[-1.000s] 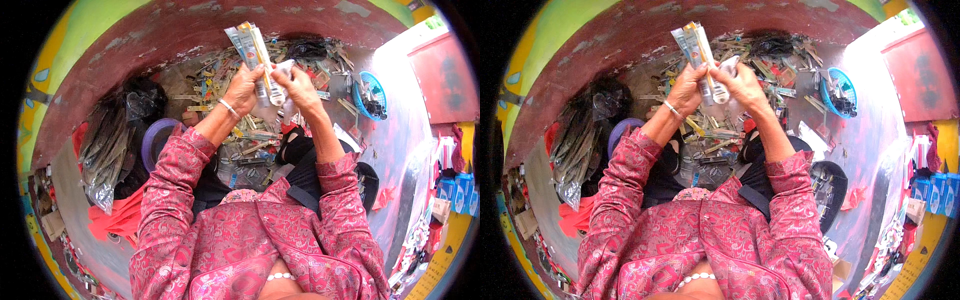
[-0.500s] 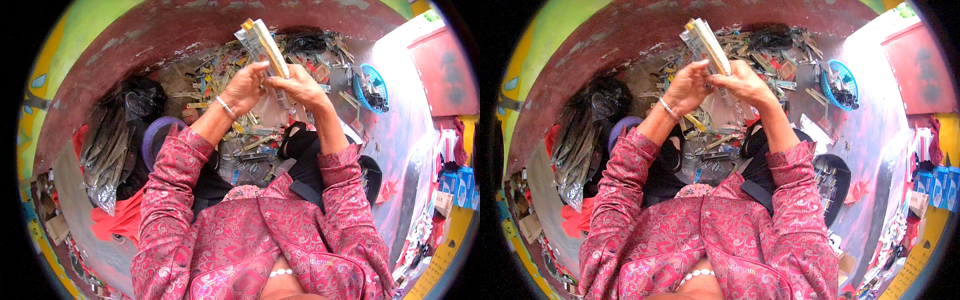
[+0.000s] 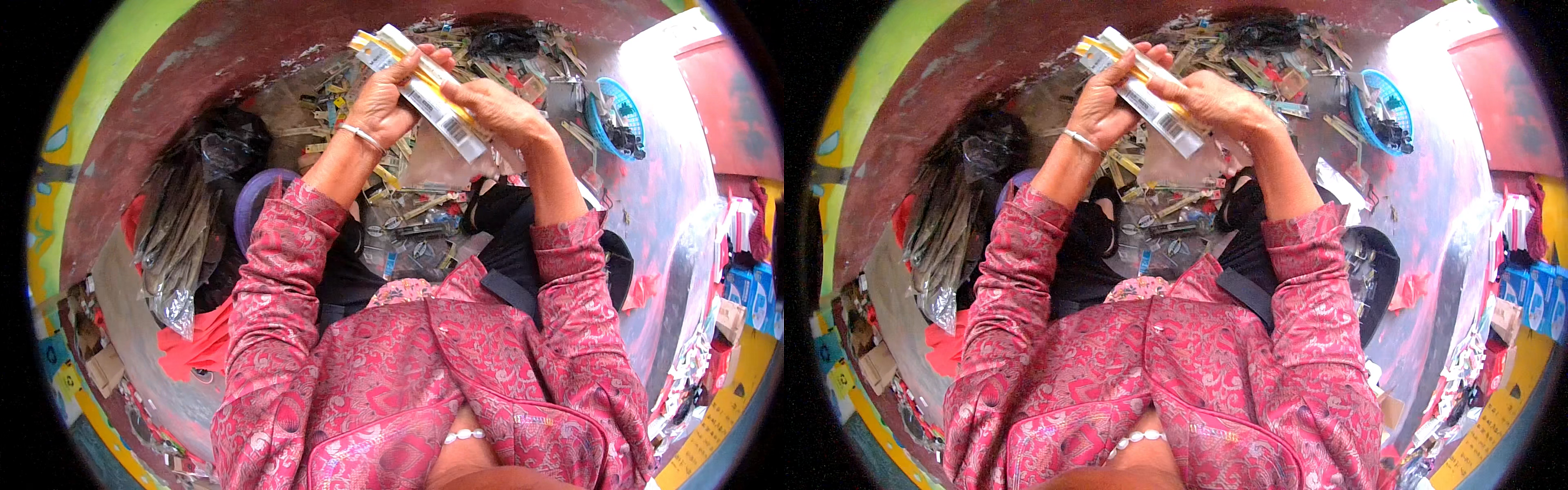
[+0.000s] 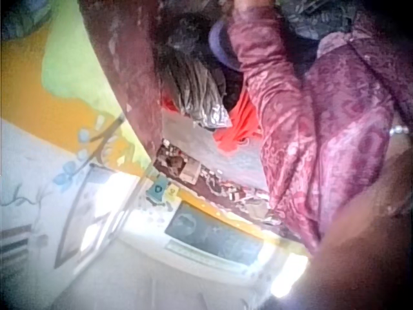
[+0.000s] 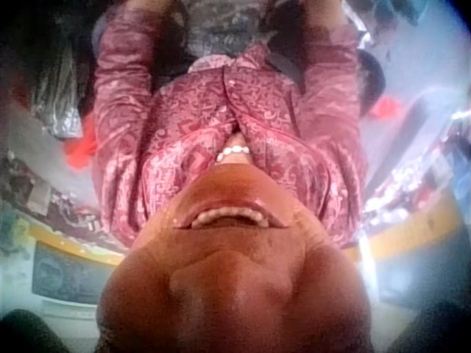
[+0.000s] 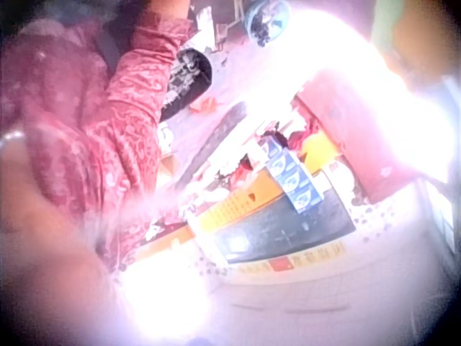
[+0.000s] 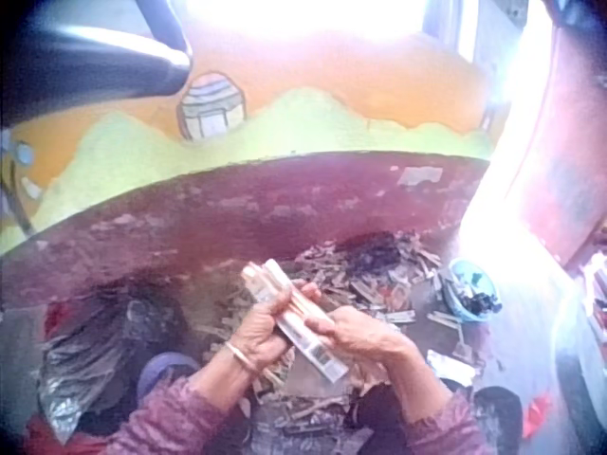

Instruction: The person picks up packaged stationery items from a pile on the floor, wipes each package with a cloth, and places the cleaned items into a plastic bag or a bin.

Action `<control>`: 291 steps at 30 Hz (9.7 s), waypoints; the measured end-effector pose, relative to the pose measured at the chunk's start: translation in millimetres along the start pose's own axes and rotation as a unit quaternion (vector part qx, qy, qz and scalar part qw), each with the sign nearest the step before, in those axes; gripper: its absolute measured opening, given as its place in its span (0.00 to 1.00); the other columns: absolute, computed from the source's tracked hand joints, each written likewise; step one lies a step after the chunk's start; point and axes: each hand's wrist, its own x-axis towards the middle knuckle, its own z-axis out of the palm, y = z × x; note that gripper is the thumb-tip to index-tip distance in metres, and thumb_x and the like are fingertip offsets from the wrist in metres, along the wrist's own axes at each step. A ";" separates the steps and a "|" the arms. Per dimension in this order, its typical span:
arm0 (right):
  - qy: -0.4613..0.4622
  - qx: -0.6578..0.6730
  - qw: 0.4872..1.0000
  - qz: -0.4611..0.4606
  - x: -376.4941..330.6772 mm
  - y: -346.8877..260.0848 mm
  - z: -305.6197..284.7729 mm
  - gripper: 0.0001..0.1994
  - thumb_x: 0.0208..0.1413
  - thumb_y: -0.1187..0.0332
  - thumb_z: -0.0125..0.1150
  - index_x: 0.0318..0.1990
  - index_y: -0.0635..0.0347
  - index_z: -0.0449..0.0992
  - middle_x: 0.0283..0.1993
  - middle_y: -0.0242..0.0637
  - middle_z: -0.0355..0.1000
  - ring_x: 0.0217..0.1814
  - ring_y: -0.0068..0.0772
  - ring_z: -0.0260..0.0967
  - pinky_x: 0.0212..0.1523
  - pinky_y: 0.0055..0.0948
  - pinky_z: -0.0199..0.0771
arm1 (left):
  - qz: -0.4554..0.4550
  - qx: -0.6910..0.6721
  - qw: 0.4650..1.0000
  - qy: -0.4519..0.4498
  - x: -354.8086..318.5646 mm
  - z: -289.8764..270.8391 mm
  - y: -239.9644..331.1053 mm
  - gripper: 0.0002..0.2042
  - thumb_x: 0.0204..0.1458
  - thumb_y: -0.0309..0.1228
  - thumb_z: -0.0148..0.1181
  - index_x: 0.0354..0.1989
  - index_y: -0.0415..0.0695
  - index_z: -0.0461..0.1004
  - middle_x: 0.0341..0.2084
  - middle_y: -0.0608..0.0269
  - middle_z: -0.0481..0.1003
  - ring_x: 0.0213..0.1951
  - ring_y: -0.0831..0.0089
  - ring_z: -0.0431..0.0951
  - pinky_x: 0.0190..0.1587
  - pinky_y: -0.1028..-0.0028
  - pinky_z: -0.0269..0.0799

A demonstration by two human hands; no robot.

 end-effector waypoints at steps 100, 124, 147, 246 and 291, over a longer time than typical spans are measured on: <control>0.448 -0.016 0.877 -0.171 -16.4 -29.9 -21.6 0.12 0.51 0.63 0.54 0.24 0.62 0.71 0.20 0.40 0.68 0.21 0.27 0.67 0.22 0.27 0.64 | -0.151 0.170 0.974 0.008 -7.6 -1.5 12.7 0.13 0.46 0.26 0.55 0.41 0.37 0.67 0.33 0.58 0.72 0.34 0.69 0.75 0.37 0.72 0.75; -0.074 0.088 0.993 -0.024 -7.8 -14.0 42.5 0.25 0.43 0.51 0.58 0.39 0.66 0.70 0.34 0.36 0.68 0.36 0.25 0.64 0.38 0.28 0.64 | -0.018 0.026 0.999 -0.010 2.0 -5.7 11.8 0.11 0.48 0.32 0.56 0.36 0.37 0.68 0.33 0.56 0.72 0.34 0.71 0.74 0.39 0.73 0.74; 0.046 -0.071 0.992 -0.098 -6.1 -21.8 42.4 0.21 0.45 0.63 0.57 0.45 0.64 0.65 0.38 0.41 0.69 0.40 0.30 0.67 0.38 0.29 0.68 | -0.022 0.358 0.932 -0.054 -15.4 6.1 8.4 0.19 0.41 0.36 0.62 0.39 0.38 0.69 0.37 0.58 0.73 0.40 0.75 0.70 0.45 0.75 0.64; 0.037 0.249 0.967 -0.040 -14.7 -6.1 -4.1 0.11 0.44 0.69 0.58 0.35 0.66 0.73 0.29 0.32 0.71 0.29 0.19 0.65 0.32 0.19 0.65 | -0.003 -0.006 0.992 -0.127 -7.2 -1.4 22.7 0.27 0.43 0.18 0.48 0.56 0.36 0.52 0.54 0.46 0.57 0.57 0.56 0.57 0.60 0.58 0.51; 0.272 -0.451 0.776 -0.347 -24.3 -24.2 34.7 0.07 0.41 0.72 0.52 0.31 0.58 0.66 0.27 0.35 0.62 0.24 0.32 0.68 0.18 0.28 0.68 | -0.009 0.089 0.993 0.075 4.3 -20.8 18.0 0.09 0.45 0.30 0.58 0.34 0.39 0.71 0.27 0.61 0.74 0.29 0.72 0.74 0.35 0.72 0.73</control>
